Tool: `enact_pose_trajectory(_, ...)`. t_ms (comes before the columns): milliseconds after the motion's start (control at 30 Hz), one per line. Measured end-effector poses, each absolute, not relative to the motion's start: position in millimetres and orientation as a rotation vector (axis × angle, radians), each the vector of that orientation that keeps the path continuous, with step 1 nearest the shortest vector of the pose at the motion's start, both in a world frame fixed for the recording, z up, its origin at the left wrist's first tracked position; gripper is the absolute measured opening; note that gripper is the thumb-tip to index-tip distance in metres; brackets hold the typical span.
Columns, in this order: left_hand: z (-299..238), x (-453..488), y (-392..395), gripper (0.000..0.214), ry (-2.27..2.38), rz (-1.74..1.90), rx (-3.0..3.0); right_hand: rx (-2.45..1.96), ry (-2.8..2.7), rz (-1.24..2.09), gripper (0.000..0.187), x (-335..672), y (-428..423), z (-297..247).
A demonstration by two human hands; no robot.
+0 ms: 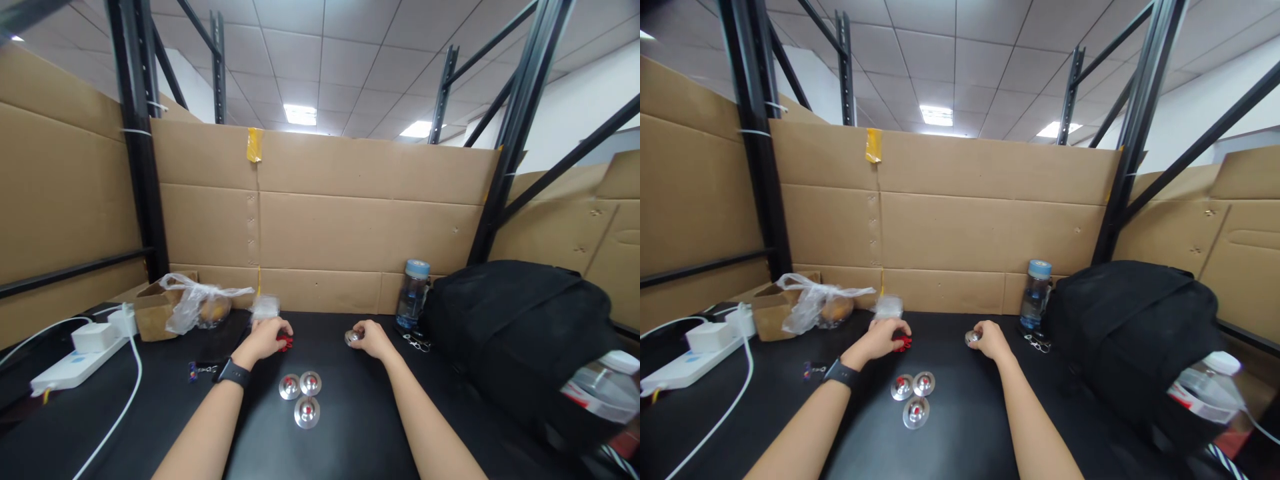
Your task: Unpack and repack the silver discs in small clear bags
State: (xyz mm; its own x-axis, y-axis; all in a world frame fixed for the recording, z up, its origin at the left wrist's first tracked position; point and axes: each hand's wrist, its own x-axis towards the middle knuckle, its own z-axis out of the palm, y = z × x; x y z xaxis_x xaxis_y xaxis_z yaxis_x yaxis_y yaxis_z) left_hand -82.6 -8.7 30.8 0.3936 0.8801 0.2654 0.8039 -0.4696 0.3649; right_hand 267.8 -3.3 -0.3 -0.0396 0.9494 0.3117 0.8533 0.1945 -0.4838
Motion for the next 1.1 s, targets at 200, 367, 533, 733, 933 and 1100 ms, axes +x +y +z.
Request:
enact_pose_trajectory(200,40.4,-54.0,-32.4,0.018,0.986,0.395,2.519,-1.588,-1.93,0.318,0.028,267.8,-2.3,-4.7)
enact_pose_trajectory(367,30.9,-37.5,-38.9,0.01,0.854,0.382,2.565,-1.602,-1.956,0.29,0.028,265.0,-3.1,-7.0)
enact_pose_trajectory(533,25.2,-33.2,-37.0,0.008,0.863,0.404,2.607,-1.654,-1.947,0.143,0.033,259.8,-8.1,-0.8)
enact_pose_trajectory(733,31.1,-29.2,-39.4,0.012,1.017,0.568,2.622,-1.213,-2.056,0.392,0.034,226.7,-24.7,15.0)
enact_pose_trajectory(933,34.4,-26.6,-39.2,0.019,1.152,0.761,2.635,-1.032,-2.12,0.589,0.036,186.8,-39.8,14.5)
enact_pose_trajectory(1100,32.7,-23.8,-38.7,0.018,1.124,0.812,2.684,-1.026,-2.083,0.604,0.036,184.6,-41.2,13.9)
